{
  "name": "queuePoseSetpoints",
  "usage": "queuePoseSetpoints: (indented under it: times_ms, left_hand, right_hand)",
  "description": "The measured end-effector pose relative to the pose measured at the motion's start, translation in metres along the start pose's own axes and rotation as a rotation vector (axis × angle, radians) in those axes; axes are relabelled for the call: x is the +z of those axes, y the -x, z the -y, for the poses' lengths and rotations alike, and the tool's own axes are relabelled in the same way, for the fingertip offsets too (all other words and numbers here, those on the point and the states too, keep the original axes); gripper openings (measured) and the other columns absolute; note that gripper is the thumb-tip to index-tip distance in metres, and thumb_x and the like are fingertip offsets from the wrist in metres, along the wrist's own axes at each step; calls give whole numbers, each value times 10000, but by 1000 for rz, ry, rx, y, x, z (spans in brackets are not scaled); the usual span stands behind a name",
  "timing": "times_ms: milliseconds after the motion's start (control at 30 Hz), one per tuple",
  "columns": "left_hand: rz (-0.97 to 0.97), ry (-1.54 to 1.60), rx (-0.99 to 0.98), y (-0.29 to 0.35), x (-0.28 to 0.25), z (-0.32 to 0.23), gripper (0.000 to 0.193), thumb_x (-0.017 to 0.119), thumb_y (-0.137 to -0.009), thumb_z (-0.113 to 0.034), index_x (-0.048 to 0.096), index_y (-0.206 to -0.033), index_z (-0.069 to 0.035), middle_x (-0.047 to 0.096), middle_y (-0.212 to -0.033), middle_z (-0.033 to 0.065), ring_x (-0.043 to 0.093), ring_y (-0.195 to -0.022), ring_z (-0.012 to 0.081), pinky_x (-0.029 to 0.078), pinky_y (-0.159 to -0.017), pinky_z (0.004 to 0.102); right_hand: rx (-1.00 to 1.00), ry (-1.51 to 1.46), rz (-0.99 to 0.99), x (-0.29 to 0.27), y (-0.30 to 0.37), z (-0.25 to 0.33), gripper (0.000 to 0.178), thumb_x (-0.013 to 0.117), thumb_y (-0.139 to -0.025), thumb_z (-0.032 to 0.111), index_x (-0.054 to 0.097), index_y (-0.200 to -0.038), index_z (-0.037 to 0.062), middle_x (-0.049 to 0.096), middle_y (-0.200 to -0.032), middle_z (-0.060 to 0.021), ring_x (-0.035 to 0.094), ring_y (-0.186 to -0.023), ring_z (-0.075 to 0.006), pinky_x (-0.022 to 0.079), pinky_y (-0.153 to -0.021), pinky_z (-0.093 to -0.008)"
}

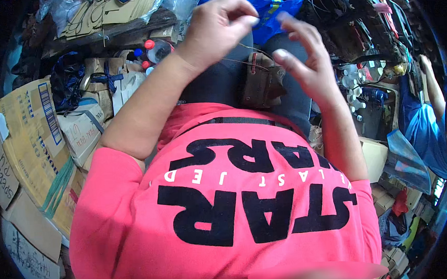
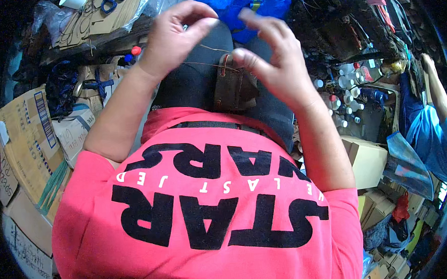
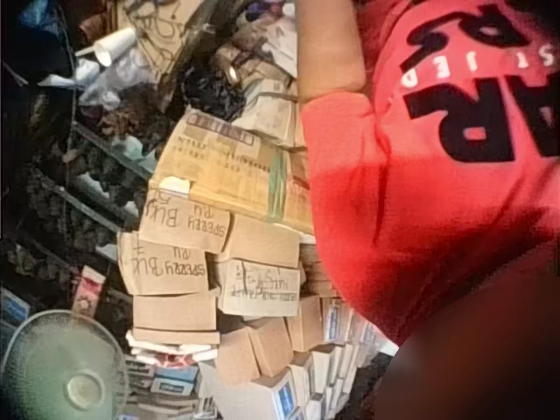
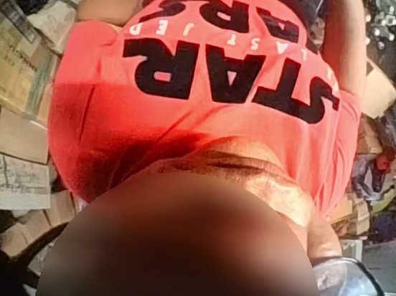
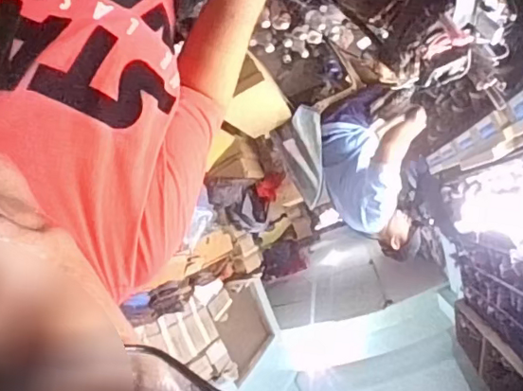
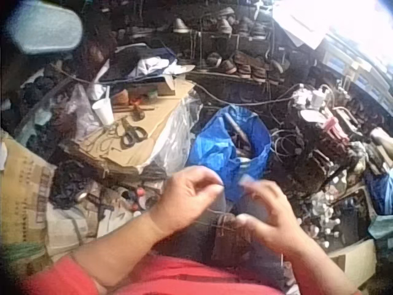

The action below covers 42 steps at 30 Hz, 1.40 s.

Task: The recorder is hand-stitching and assembling a leather shoe upper using a needle, thread, and scissors.

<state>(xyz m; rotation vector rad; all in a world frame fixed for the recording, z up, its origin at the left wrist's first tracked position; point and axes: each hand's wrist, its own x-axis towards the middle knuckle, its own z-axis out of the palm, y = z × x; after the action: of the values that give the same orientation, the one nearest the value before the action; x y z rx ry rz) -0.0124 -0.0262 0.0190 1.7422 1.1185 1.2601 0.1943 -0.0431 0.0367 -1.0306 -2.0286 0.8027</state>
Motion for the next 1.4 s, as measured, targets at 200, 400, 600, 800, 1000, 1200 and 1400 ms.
queuePoseSetpoints:
  times_ms: [200,400,600,800,1000,1200,1400]
  left_hand:
    - [88,-166,61,23,-8,16,101,650,-804,-40,685,-899,-41,609,-818,30,582,-780,119,455,-714,246]
    - [317,-102,22,37,4,14,129,677,-758,-30,708,-875,-73,556,-756,46,545,-714,163,441,-650,275]
    - [388,-123,43,37,9,15,147,693,-741,-42,716,-881,-79,546,-748,54,543,-700,173,441,-632,287]
    - [420,-153,35,35,14,14,146,700,-728,-51,715,-870,-78,534,-736,69,539,-690,193,444,-629,297]
    - [398,-256,135,35,19,7,116,676,-719,-43,689,-833,-64,536,-745,91,557,-698,244,456,-637,342]
    - [480,-513,397,23,42,-12,60,583,-738,-89,630,-734,-51,548,-777,120,603,-753,290,487,-663,383]
    - [705,-677,476,2,40,-25,76,622,-747,-186,650,-760,-117,571,-882,61,579,-919,238,442,-765,393]
  right_hand:
    - [-96,469,221,20,14,-7,178,683,-765,237,670,-910,134,568,-875,-81,528,-903,-282,389,-788,-396]
    - [128,55,295,7,45,-11,75,611,-804,35,574,-868,47,537,-834,-103,534,-838,-303,430,-738,-364]
    - [174,-44,226,5,63,-16,46,601,-849,53,566,-874,37,530,-838,-92,538,-800,-248,434,-720,-309]
    - [206,-73,224,6,63,-19,55,611,-842,49,571,-876,36,543,-858,-86,539,-810,-232,435,-730,-303]
    - [212,-112,204,6,66,-21,59,617,-844,58,571,-869,30,541,-855,-84,528,-804,-229,430,-729,-304]
    - [224,-107,245,7,65,-23,74,624,-840,59,588,-897,31,537,-866,-70,516,-801,-202,418,-727,-283]
    - [380,-340,-52,-17,68,-24,190,625,-849,59,629,-1039,42,529,-881,-11,466,-790,-106,390,-735,-227]
